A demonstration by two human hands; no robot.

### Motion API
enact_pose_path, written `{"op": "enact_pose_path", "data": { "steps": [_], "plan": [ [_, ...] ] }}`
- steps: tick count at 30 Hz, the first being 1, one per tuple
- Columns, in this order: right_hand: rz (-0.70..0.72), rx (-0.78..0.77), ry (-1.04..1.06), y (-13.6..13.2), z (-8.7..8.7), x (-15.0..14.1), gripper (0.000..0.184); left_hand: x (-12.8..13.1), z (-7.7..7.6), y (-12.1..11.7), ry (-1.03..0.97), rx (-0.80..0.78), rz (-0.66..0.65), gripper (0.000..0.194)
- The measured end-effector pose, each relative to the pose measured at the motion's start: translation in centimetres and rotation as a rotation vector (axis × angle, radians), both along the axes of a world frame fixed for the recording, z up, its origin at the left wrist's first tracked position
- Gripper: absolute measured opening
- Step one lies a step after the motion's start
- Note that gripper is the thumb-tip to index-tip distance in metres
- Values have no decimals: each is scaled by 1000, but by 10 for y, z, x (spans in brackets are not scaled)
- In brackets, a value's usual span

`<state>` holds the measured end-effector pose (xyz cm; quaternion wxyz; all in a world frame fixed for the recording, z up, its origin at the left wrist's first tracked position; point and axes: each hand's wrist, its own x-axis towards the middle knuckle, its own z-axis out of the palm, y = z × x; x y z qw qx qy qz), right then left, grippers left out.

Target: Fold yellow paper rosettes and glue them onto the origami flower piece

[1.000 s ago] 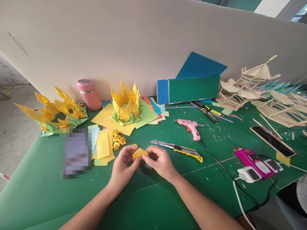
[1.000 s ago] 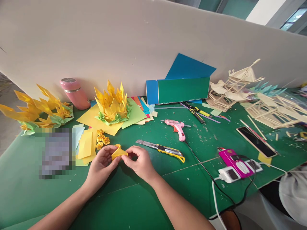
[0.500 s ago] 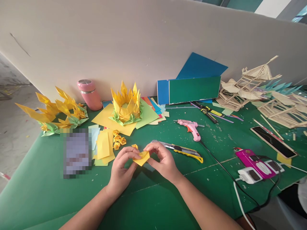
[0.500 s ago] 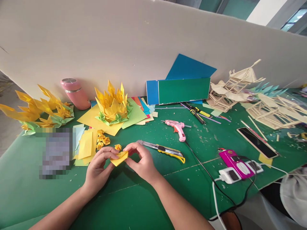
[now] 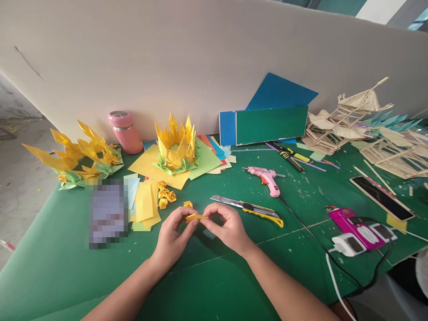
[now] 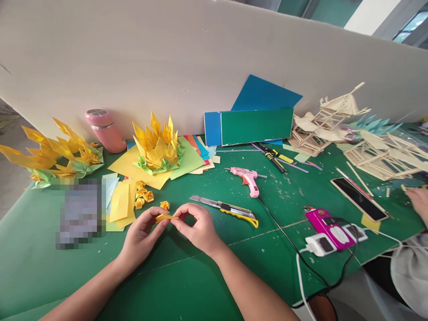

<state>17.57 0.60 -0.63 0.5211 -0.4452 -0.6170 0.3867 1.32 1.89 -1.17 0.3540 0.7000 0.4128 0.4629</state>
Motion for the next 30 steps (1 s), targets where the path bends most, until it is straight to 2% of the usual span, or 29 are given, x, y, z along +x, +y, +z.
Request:
{"op": "enact_pose_path", "data": {
  "steps": [5, 12, 16, 20, 25, 30],
  "plan": [
    [-11, -38, -1, -1, -1, -4, 3, 1, 4, 2, 41, -16, 0, 6],
    [-60, 42, -154, -1, -4, -5, 11, 0, 5, 0, 81, -68, -10, 8],
    [-60, 21, -101, -2, -6, -6, 10, 1, 0, -1, -65, -140, 53, 8],
    [11, -38, -35, -3, -7, -6, 4, 3, -2, 0, -248, -191, 133, 23],
    [42, -44, -21, -4, -8, -7, 3, 3, -1, 0, -232, -180, 159, 22],
    [34, -31, -23, -4, -8, -7, 10, 2, -3, 0, -218, -126, 193, 19]
  ]
}}
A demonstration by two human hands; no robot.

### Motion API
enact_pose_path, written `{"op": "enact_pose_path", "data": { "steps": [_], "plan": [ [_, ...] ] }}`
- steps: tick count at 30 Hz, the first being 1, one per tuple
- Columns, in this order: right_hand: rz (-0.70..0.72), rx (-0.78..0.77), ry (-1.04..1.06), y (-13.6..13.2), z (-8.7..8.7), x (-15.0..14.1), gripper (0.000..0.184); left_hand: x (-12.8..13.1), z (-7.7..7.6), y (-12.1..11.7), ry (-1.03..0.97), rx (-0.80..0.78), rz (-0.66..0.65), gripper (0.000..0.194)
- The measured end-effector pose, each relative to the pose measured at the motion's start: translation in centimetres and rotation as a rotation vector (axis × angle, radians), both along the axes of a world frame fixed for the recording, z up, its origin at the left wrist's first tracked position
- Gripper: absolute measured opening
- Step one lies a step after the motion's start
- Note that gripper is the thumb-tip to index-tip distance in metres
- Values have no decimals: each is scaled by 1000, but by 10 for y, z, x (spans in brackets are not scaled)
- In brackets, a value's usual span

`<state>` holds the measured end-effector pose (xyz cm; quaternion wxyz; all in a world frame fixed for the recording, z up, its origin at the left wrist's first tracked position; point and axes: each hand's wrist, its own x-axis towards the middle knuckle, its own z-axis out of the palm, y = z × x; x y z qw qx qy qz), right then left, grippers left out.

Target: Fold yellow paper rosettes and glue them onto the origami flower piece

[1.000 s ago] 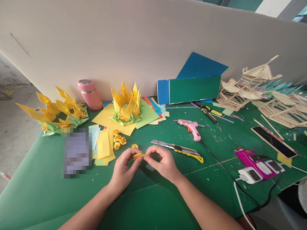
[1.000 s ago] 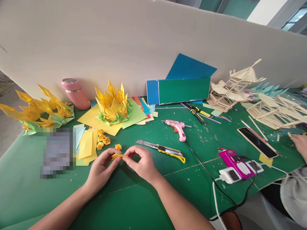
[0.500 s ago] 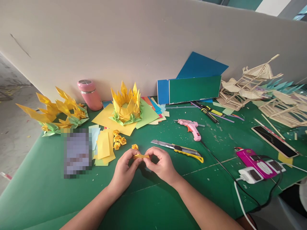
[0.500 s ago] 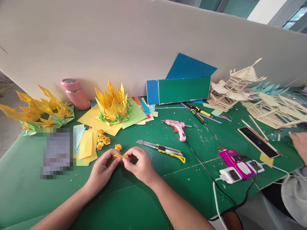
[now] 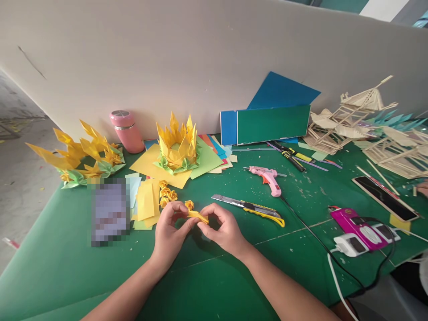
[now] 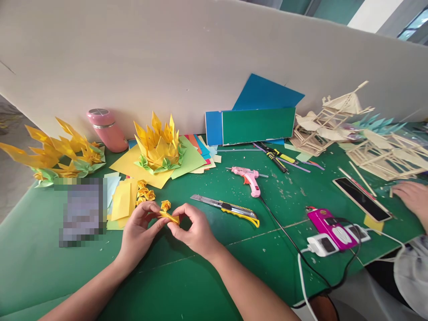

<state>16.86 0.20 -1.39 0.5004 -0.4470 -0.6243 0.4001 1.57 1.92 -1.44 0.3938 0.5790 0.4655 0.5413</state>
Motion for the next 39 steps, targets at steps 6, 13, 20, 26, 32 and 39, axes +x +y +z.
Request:
{"op": "enact_pose_path", "data": {
  "steps": [6, 13, 20, 26, 32, 39],
  "plan": [
    [14, 4, -8, 2, 2, 5, 26, 0, -1, 1, -20, -11, 15, 18],
    [42, 31, 2, 3, 2, 7, 24, -2, -2, 2, -52, -36, 37, 21],
    [33, 24, 12, 3, 2, 5, 20, -1, 3, 0, 63, 39, 30, 19],
    [-9, 24, -61, 4, 2, 4, 28, 3, 7, -3, 67, -29, -164, 18],
    [25, -31, 21, 2, 3, 3, 34, 3, 15, -2, -156, -212, -347, 28],
    [52, -18, -8, 2, 4, 3, 30, 2, 13, -2, -239, -305, -400, 26]
  ]
}}
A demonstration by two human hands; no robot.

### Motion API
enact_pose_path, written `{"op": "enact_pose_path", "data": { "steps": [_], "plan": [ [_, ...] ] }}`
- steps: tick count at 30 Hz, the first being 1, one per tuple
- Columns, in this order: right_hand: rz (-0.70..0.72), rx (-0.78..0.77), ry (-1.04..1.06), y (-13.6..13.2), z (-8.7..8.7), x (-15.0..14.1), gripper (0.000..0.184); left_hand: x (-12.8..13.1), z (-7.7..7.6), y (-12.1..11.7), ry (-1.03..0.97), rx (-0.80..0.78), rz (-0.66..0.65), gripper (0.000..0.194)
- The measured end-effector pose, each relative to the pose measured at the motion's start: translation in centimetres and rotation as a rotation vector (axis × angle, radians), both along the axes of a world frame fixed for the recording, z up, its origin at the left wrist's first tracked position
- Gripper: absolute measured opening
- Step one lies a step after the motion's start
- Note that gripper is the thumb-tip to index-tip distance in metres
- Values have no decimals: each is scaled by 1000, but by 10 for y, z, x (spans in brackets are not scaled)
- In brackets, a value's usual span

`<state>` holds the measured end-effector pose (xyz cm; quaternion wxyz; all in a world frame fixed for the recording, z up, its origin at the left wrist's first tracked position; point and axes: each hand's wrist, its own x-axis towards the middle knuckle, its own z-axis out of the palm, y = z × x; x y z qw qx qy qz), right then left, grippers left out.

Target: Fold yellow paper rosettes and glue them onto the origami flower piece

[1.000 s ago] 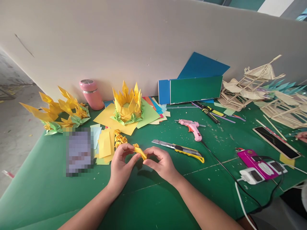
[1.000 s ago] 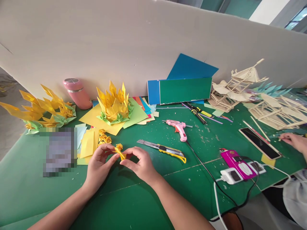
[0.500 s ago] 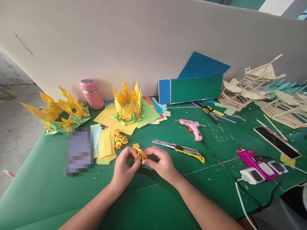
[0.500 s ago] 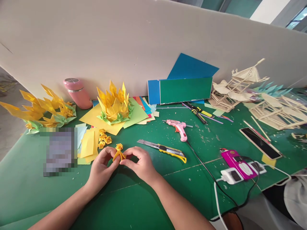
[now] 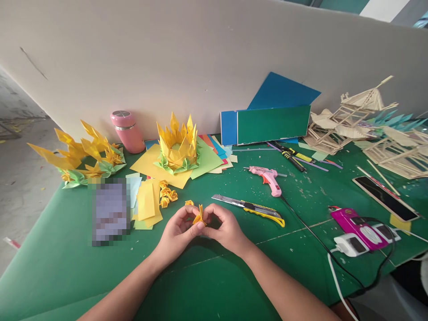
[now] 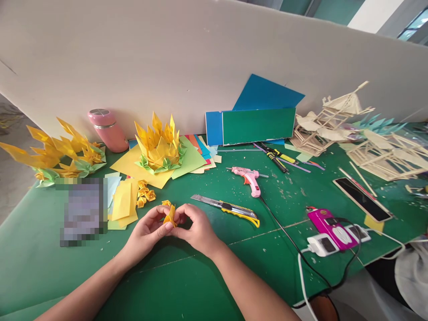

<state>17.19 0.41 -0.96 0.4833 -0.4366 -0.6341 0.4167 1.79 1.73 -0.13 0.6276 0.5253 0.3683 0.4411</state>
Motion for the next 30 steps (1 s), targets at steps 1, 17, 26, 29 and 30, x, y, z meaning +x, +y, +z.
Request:
{"op": "enact_pose_path", "data": {
  "steps": [1, 17, 26, 29, 30],
  "plan": [
    [0, -4, -4, 0, 0, 1, 31, 0, 0, 0, 3, -15, -9, 25],
    [-42, -145, 78, 4, -4, 2, 17, -2, -6, 1, 355, 319, 263, 21],
    [-125, -137, 135, 7, -4, 1, 21, -3, -8, 1, 362, 290, 320, 20],
    [-65, -263, 199, 7, -5, 2, 26, -2, -8, 0, 343, 265, 322, 22],
    [-60, -286, 194, 7, -6, 2, 26, -2, -7, 0, 328, 248, 317, 23]
  ]
}}
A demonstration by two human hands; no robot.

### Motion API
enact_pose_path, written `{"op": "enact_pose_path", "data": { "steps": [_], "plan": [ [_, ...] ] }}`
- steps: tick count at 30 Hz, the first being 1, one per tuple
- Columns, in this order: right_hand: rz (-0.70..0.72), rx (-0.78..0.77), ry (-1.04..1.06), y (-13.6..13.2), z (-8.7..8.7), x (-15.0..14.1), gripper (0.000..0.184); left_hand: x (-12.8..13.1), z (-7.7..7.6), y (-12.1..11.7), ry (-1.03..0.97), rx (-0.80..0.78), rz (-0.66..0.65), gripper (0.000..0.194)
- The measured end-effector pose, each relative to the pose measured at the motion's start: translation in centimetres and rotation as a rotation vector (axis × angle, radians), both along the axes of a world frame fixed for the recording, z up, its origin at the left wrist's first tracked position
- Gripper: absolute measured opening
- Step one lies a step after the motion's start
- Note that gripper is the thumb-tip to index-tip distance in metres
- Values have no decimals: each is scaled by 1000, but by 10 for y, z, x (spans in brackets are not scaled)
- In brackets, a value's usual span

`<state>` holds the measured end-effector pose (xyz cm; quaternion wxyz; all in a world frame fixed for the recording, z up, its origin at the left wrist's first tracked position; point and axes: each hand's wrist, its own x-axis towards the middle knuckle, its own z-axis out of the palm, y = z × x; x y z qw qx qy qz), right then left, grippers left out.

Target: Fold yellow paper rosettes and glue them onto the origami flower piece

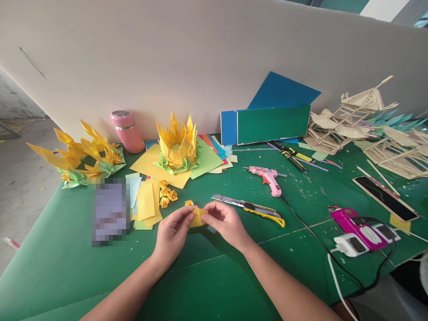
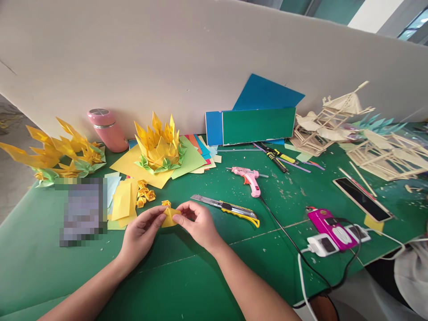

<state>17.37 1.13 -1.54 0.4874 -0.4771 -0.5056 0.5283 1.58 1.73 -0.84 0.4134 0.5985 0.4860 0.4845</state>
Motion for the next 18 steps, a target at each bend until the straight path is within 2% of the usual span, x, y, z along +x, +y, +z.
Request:
{"op": "enact_pose_path", "data": {
  "steps": [5, 14, 18],
  "plan": [
    [2, 26, -86, -2, 0, -2, 25, 2, 4, -1, -50, -99, -12, 23],
    [-19, 158, -160, -5, 2, -6, 19, 1, 11, -3, -15, -87, 45, 20],
    [7, 148, -168, -7, 7, -7, 20, 0, 10, -3, -57, -149, 56, 20]
  ]
}}
